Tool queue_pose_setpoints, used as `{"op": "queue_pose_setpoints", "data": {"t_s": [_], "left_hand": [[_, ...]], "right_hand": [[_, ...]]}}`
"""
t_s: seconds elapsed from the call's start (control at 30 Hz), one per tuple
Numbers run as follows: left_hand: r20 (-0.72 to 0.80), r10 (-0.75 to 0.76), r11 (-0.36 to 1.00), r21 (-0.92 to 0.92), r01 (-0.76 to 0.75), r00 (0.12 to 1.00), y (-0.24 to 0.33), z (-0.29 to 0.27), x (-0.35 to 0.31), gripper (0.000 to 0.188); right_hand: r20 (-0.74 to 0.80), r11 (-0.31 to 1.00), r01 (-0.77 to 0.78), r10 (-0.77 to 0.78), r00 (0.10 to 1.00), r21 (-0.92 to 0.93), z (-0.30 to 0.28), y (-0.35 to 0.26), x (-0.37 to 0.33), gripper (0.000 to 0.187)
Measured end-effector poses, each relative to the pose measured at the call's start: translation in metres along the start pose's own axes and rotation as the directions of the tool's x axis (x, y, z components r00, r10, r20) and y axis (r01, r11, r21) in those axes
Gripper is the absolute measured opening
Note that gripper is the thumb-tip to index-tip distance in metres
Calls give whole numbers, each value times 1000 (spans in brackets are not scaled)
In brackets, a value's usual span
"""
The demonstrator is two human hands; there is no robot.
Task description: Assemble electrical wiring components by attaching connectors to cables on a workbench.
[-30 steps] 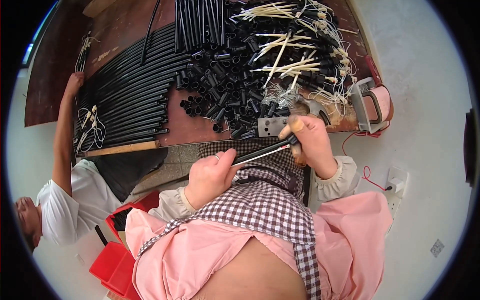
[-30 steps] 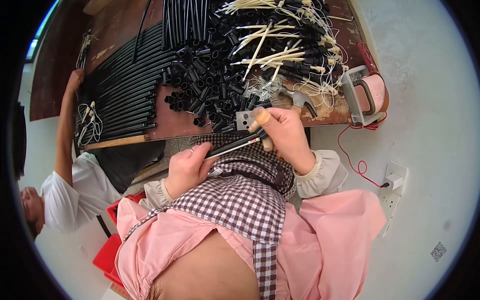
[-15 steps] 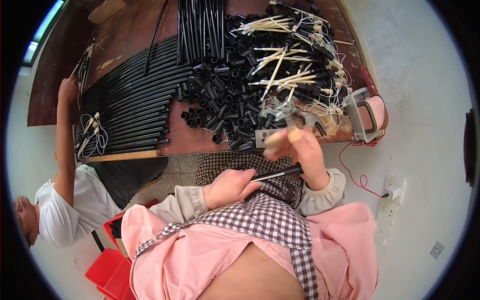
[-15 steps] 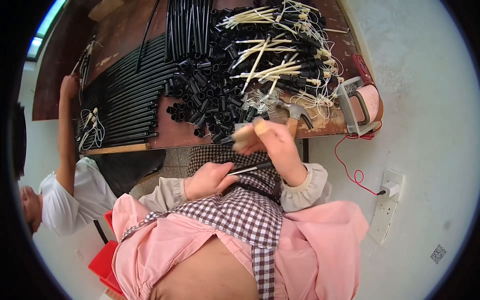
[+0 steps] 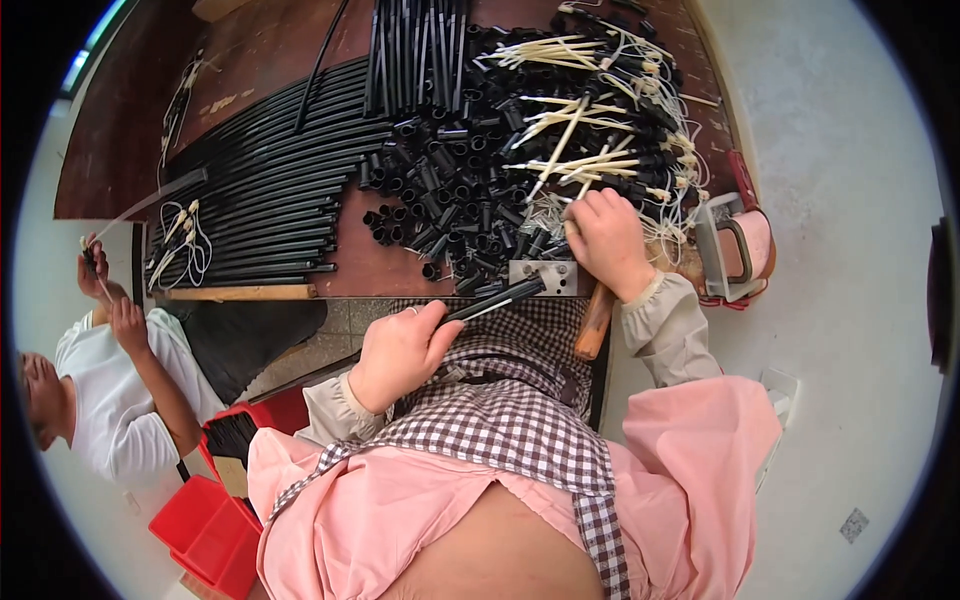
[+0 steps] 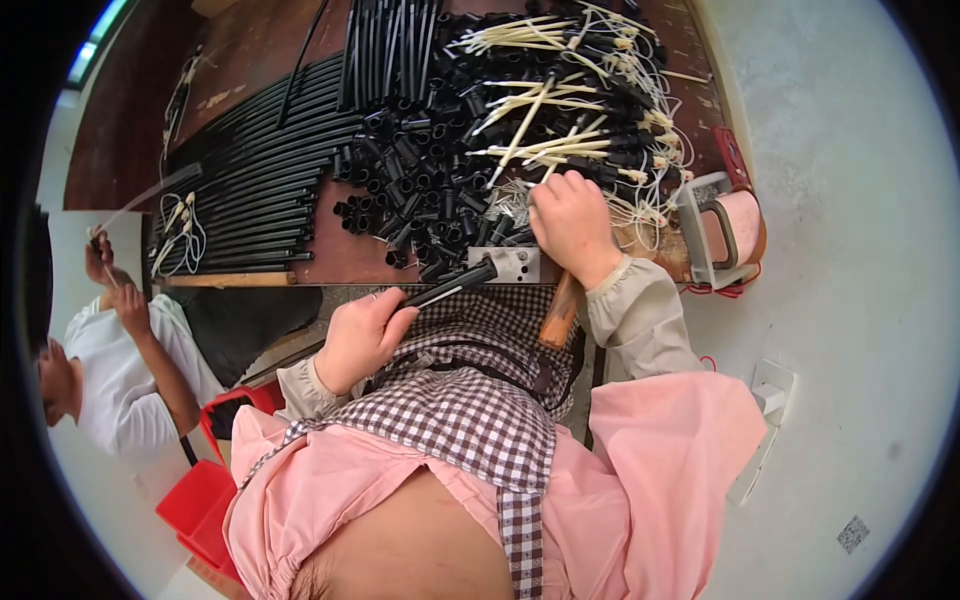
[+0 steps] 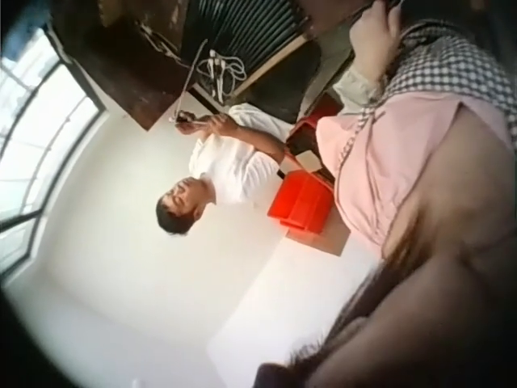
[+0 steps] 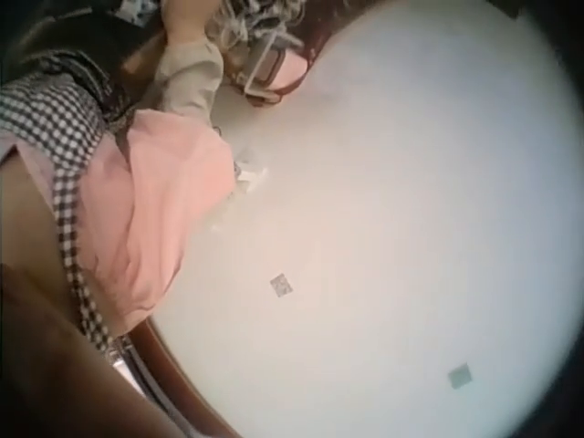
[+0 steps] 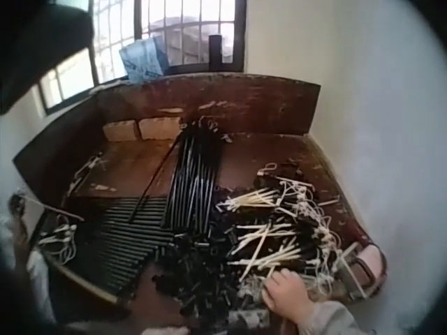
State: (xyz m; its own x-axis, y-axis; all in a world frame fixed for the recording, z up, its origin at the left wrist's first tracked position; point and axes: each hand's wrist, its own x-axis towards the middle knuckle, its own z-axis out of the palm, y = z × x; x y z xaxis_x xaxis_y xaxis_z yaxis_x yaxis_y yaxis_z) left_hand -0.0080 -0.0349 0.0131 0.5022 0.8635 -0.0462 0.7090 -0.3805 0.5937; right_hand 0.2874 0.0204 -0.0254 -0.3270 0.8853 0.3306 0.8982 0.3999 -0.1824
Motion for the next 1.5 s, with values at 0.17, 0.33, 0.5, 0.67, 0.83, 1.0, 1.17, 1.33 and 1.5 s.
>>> {"op": "queue_pose_setpoints", "data": {"t_s": [0.17, 0.33, 0.5, 0.67, 0.83, 1.0, 1.17, 1.33, 1.5], "left_hand": [[36, 21, 996, 88, -24, 999, 11, 7, 16, 26], [175, 46, 999, -29, -41, 983, -2, 9, 36, 26], [187, 28, 996, 82, -44, 982, 2, 2, 39, 25], [163, 3, 998, 64, -14, 987, 7, 2, 33, 27], [206, -4, 996, 92, -15, 978, 9, -2, 39, 28], [171, 30, 992, 114, -50, 985, 16, -3, 43, 30], [185, -52, 985, 171, 20, 981, 19, -3, 43, 30], [165, -39, 998, 64, 29, 985, 22, 15, 42, 28], [174, 23, 995, 90, -39, 984, -1, 11, 47, 29]], "right_hand": [[109, 876, -289, 268, 957, 386, -8, -7, -15, 6], [367, 191, -492, 455, 811, 850, -19, -23, -27, 6], [170, 509, -322, 323, 931, 798, -9, -48, -30, 8], [43, 811, -163, 168, 985, 562, -22, -62, -24, 12], [125, 645, -344, 360, 924, 683, -22, -63, -29, 13], [-36, 904, -203, 233, 972, 376, -28, -71, -28, 17], [-55, 854, -422, 458, 887, 305, -46, -76, -49, 39], [321, 0, -532, 797, 511, 847, -10, -55, -108, 61], [70, 309, -527, 811, 581, 792, -4, -96, -108, 56]]}}
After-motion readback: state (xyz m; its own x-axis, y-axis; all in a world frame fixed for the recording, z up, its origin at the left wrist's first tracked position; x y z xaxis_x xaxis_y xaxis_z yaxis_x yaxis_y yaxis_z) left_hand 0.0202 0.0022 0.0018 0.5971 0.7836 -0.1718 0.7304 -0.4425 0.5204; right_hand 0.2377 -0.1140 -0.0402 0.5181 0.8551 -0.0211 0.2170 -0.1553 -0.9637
